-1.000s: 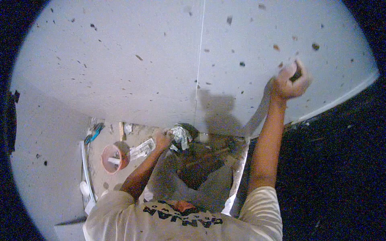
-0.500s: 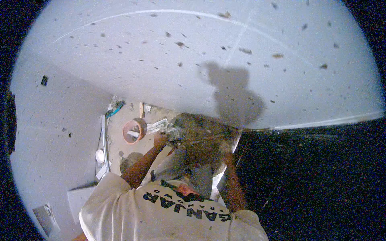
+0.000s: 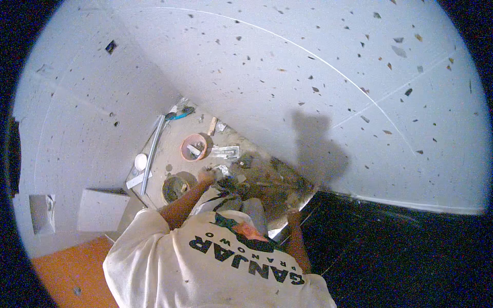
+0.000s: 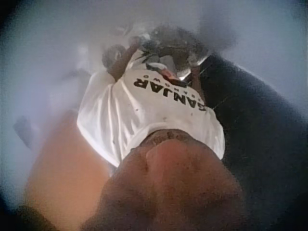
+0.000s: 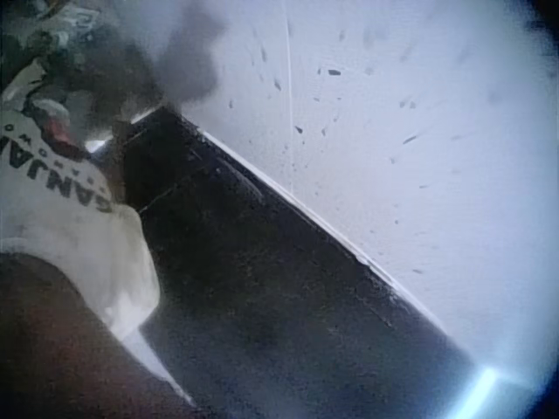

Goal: The person installs terrazzo-style wall tiles, using a hammer and chisel to adjust tile edges and a cloth to wipe the surface. They also use a metal ruler to measure and align tiles along the wall.

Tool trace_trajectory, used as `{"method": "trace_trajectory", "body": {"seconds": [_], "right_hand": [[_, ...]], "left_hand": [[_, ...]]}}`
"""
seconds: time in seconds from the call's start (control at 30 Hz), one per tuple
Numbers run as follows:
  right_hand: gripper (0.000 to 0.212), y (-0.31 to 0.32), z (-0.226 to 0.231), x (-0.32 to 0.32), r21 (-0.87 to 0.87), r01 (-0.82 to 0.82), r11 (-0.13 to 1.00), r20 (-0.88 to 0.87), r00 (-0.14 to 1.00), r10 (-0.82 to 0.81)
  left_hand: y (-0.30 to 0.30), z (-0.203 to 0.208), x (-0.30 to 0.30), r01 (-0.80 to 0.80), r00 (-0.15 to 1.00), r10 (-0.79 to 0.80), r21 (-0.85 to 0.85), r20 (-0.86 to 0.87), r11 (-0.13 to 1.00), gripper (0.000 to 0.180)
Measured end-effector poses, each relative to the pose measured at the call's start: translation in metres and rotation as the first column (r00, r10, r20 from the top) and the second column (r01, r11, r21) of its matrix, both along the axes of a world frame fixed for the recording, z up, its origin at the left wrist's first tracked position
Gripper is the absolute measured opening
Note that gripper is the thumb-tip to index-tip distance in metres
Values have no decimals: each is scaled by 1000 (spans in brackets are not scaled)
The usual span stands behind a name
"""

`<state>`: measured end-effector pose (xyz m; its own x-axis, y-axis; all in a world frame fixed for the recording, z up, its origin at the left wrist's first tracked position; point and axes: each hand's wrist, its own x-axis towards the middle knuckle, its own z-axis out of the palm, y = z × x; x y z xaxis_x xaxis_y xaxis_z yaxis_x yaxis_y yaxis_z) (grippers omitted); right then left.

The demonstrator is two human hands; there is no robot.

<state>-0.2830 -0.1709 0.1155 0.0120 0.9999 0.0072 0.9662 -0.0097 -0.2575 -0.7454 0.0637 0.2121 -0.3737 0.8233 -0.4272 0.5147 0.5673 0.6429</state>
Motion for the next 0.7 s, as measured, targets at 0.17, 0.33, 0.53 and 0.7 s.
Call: {"method": "trace_trajectory", "body": {"seconds": [0.17,0.33,0.53,0.7], "right_hand": [[21,38,-9,67,-490,442,751,-419,636,-648],[23,54,5,44,-217,265,939,-112,949,-294],[23,28,-12,-10,-183,-314,932,214,912,349],[25,37,-9,-33,-375,-156,914,292,916,276]], "left_hand": [[-5,27,-9,14,987,7,124,-162,992,27],[-30,18,-53,-302,953,299,87,46,949,23],[-23,-6,-137,-97,974,133,198,-181,975,20],[12,10,-170,-318,948,293,307,126,897,17]]}}
